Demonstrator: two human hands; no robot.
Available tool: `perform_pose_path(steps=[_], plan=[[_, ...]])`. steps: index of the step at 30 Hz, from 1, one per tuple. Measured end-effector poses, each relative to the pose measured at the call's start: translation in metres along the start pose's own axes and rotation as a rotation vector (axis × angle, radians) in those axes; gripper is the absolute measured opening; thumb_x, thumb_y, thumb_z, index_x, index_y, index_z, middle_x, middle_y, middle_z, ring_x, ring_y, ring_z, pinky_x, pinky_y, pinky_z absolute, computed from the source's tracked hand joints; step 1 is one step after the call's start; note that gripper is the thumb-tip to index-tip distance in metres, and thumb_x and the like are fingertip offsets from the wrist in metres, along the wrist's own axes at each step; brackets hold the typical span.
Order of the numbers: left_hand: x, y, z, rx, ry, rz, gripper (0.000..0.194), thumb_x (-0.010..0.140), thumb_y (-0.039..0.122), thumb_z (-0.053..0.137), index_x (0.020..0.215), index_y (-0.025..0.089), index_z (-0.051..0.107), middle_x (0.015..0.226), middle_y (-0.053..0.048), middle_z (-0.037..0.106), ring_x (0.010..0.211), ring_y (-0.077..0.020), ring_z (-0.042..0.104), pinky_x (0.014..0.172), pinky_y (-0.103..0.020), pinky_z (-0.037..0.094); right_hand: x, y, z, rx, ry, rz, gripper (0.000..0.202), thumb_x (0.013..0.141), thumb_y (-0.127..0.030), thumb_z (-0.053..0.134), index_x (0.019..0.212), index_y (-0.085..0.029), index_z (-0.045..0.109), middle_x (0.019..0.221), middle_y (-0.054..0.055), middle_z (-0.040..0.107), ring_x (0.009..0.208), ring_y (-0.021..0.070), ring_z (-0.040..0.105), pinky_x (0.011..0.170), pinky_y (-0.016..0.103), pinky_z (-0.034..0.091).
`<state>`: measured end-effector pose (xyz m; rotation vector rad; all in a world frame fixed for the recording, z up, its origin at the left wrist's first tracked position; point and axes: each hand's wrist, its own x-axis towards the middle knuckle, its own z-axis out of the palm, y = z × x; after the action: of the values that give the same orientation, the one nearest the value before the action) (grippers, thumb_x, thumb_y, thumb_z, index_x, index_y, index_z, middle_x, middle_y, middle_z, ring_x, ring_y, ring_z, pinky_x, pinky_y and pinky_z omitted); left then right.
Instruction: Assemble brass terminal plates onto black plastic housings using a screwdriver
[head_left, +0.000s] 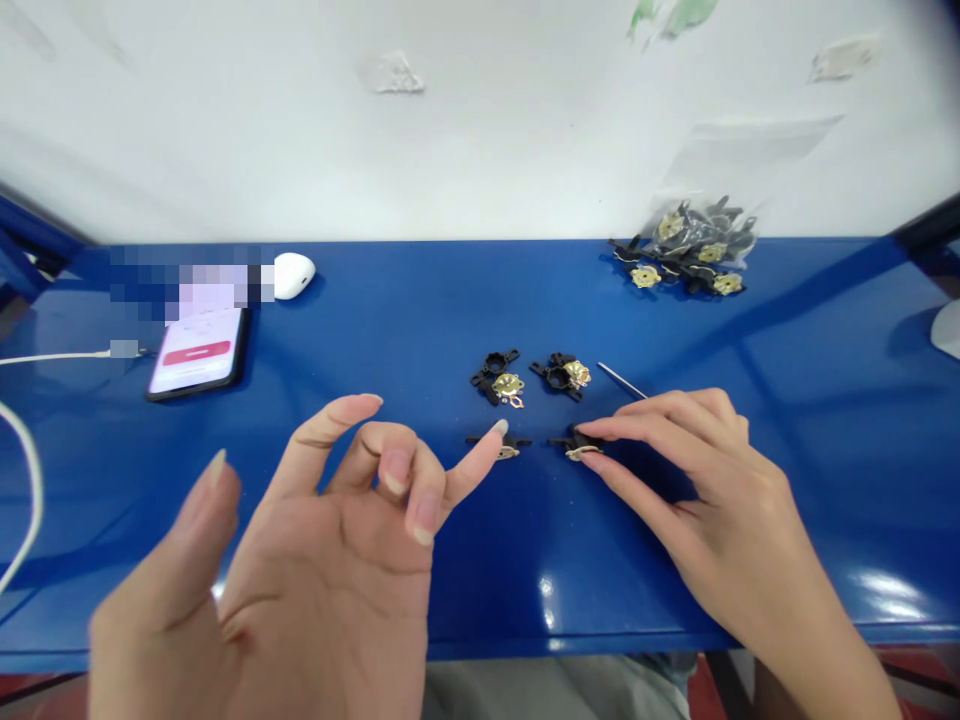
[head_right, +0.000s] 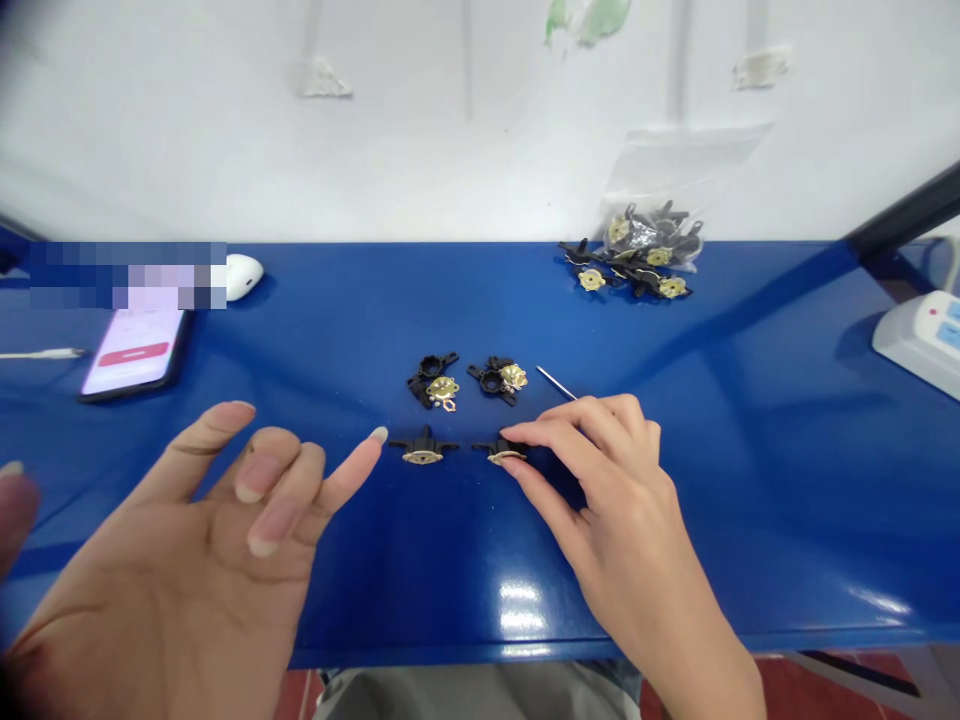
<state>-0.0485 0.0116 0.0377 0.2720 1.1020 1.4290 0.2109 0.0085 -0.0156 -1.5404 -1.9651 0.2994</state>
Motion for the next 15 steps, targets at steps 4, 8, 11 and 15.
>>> perform_pose_path(steps=[4, 8, 11, 15], plan=[[-0.001, 0.000, 0.004, -0.021, -0.003, -0.009, 0.045, 0.106, 0.065, 0.081, 0.124, 0.026, 0.093, 0.093, -0.009, 0.079, 0.081, -0.0280, 0.083, 0.078, -0.052, 0.085, 0.000, 0.000, 0.000, 0.002, 0.000, 0.005, 0.019, 0.117, -0.030, 0.077, 0.135, -0.036, 0.077, 0.121, 0.002, 0.078, 0.118, 0.0292, 0.064, 0.106, 0.053, 0.050], [0.000, -0.006, 0.017, 0.124, 0.023, 0.065, 0.022, 0.093, 0.046, 0.100, 0.096, 0.028, 0.088, 0.080, 0.001, 0.068, 0.065, -0.0158, 0.069, 0.084, -0.043, 0.083, -0.001, -0.001, 0.000, 0.010, 0.002, 0.005, 0.018, 0.117, -0.030, 0.077, 0.134, -0.036, 0.077, 0.120, 0.002, 0.078, 0.117, 0.0292, 0.065, 0.105, 0.053, 0.050], [0.002, -0.014, 0.022, 0.453, -0.027, 0.098, 0.024, 0.087, 0.035, 0.108, 0.093, 0.030, 0.085, 0.076, 0.004, 0.064, 0.050, -0.0085, 0.050, 0.045, -0.020, 0.058, 0.000, -0.002, 0.000, 0.014, -0.004, 0.013, 0.018, 0.117, -0.030, 0.077, 0.134, -0.037, 0.078, 0.121, 0.002, 0.078, 0.117, 0.0290, 0.065, 0.105, 0.052, 0.051], [0.002, -0.023, 0.009, 0.622, -0.056, 0.230, 0.044, 0.108, 0.047, 0.089, 0.071, 0.024, 0.083, 0.067, 0.000, 0.060, 0.055, -0.0095, 0.045, 0.044, -0.020, 0.036, 0.001, -0.002, 0.001, 0.012, -0.016, 0.011, 0.016, 0.117, -0.031, 0.078, 0.132, -0.037, 0.077, 0.122, 0.001, 0.077, 0.118, 0.0288, 0.064, 0.105, 0.052, 0.050]])
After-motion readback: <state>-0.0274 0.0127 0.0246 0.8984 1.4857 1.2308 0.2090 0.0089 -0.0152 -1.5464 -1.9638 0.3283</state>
